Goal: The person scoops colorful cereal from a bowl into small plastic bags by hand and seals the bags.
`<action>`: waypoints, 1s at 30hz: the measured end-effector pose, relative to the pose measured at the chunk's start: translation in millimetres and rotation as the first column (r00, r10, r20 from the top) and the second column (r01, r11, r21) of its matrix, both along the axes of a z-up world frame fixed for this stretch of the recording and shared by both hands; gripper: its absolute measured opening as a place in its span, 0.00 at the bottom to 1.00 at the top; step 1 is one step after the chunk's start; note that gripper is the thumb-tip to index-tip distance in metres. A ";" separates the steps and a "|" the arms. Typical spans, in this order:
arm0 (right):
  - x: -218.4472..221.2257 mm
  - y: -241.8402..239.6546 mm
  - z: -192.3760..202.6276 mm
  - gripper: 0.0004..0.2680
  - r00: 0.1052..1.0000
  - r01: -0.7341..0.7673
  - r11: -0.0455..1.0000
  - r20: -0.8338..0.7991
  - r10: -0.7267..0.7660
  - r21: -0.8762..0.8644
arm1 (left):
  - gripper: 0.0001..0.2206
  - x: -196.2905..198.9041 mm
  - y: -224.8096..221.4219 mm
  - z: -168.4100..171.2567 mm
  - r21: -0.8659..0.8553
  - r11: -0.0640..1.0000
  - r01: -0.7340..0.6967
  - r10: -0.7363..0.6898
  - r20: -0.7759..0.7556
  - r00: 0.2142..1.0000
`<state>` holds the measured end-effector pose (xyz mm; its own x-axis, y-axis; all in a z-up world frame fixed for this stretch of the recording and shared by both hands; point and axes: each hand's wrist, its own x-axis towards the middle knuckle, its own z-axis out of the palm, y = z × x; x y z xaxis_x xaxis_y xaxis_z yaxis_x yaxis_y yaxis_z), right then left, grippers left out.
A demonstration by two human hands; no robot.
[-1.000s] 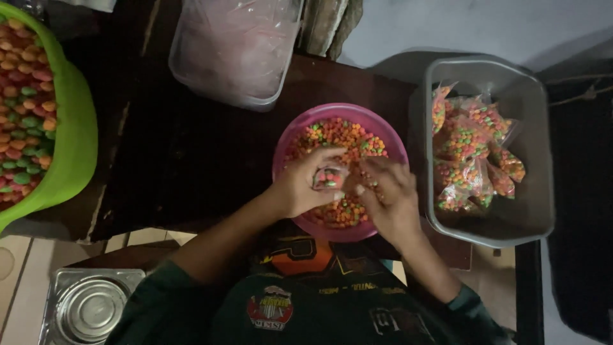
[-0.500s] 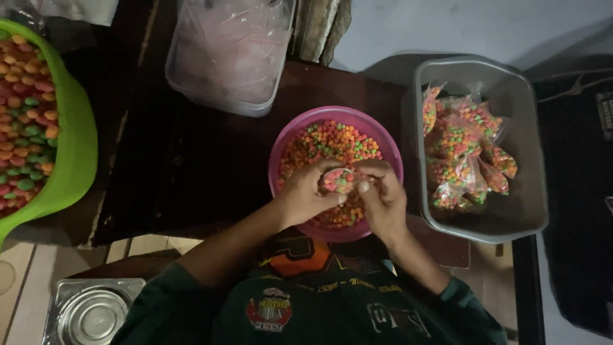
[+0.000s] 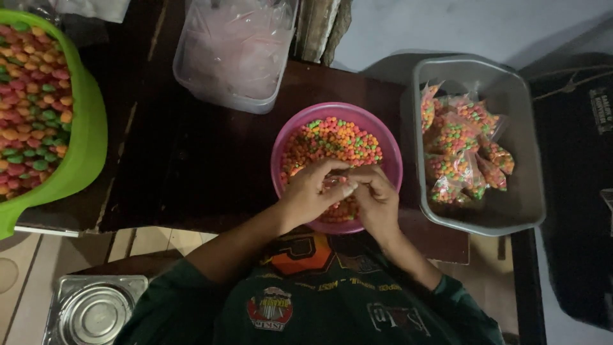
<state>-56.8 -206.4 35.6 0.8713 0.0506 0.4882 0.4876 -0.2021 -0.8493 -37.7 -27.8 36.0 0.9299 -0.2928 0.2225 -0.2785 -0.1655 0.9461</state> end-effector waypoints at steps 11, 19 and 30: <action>-4.1 -5.5 -7.8 0.05 0.983 0.001 0.992 -0.184 0.022 0.124 | 0.07 8.5 -16.2 -32.8 -0.130 0.987 -0.097 0.097 -0.010 0.995; -4.8 -2.3 0.5 0.05 0.962 0.036 0.977 -0.271 0.023 0.211 | 0.07 9.9 -13.0 -7.9 -0.220 0.971 -0.094 0.030 -0.278 0.960; 9.6 -3.8 -8.1 0.06 0.936 -0.060 0.957 -0.317 0.153 0.285 | 0.06 14.4 -12.9 -22.5 -0.236 0.970 -0.065 -0.018 -0.334 0.943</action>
